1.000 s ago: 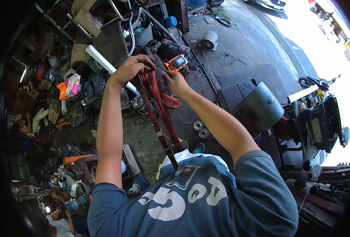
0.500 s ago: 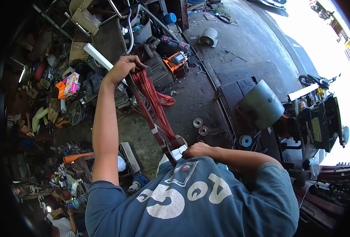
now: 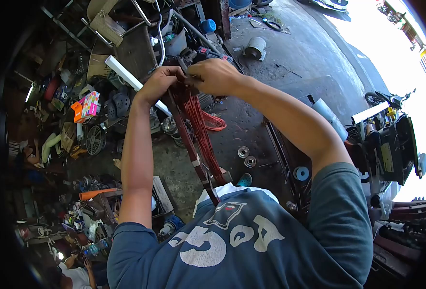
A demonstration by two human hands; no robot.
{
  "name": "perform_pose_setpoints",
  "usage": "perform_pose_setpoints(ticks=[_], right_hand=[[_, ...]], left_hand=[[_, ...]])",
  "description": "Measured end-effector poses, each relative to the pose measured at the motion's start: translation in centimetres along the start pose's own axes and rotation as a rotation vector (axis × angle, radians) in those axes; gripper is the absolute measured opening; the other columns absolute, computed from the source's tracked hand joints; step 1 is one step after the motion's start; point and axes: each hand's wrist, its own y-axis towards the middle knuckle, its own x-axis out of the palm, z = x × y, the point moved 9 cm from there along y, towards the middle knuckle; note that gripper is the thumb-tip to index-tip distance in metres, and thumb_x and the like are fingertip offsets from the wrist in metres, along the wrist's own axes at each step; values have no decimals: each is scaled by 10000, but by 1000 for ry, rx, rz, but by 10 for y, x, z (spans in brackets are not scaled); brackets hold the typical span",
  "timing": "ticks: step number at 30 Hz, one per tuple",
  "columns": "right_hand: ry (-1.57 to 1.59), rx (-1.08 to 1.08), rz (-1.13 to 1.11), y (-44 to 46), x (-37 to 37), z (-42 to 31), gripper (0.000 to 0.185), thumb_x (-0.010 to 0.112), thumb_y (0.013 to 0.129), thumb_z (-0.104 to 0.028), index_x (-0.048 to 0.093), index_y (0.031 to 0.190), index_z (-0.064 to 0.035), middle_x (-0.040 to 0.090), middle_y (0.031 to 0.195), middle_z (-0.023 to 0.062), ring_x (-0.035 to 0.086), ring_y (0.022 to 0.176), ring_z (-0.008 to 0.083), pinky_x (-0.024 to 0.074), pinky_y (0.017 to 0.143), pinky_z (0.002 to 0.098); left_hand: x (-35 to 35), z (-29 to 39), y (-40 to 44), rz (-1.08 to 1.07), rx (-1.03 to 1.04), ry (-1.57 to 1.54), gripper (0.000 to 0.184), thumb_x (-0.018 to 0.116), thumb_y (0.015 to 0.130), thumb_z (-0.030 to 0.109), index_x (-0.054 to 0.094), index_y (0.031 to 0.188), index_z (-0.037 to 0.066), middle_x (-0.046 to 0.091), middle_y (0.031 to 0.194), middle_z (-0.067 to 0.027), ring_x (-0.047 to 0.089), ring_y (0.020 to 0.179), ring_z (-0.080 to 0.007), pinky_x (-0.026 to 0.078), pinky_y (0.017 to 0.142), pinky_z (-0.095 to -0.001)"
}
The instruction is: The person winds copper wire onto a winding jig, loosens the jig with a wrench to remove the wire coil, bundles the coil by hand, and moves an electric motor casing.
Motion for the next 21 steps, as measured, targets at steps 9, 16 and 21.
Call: perform_pose_setpoints(ticks=[9, 16, 21], right_hand=[[339, 315, 75, 20, 39, 70, 354, 724, 939, -334, 607, 863, -9, 612, 732, 162, 535, 655, 305, 446, 643, 414], [720, 449, 114, -4, 93, 96, 497, 614, 1035, -450, 629, 859, 14, 550, 675, 52, 463, 669, 106, 412, 615, 338], [843, 562, 167, -27, 120, 105, 508, 564, 1064, -450, 624, 855, 10, 533, 700, -4, 452, 684, 102, 410, 616, 332]], left_hand=[[-12, 1, 3, 25, 159, 76, 336, 484, 837, 9, 577, 1159, 34, 570, 846, 13, 529, 783, -70, 429, 721, -241], [-7, 5, 4, -99, 116, 152, 301, 459, 852, 5, 712, 1014, 27, 687, 943, -10, 601, 845, -56, 466, 779, -224], [-13, -9, 11, -82, 60, 118, 314, 458, 857, 9, 732, 1010, 18, 715, 971, -22, 627, 854, -63, 485, 804, -231]])
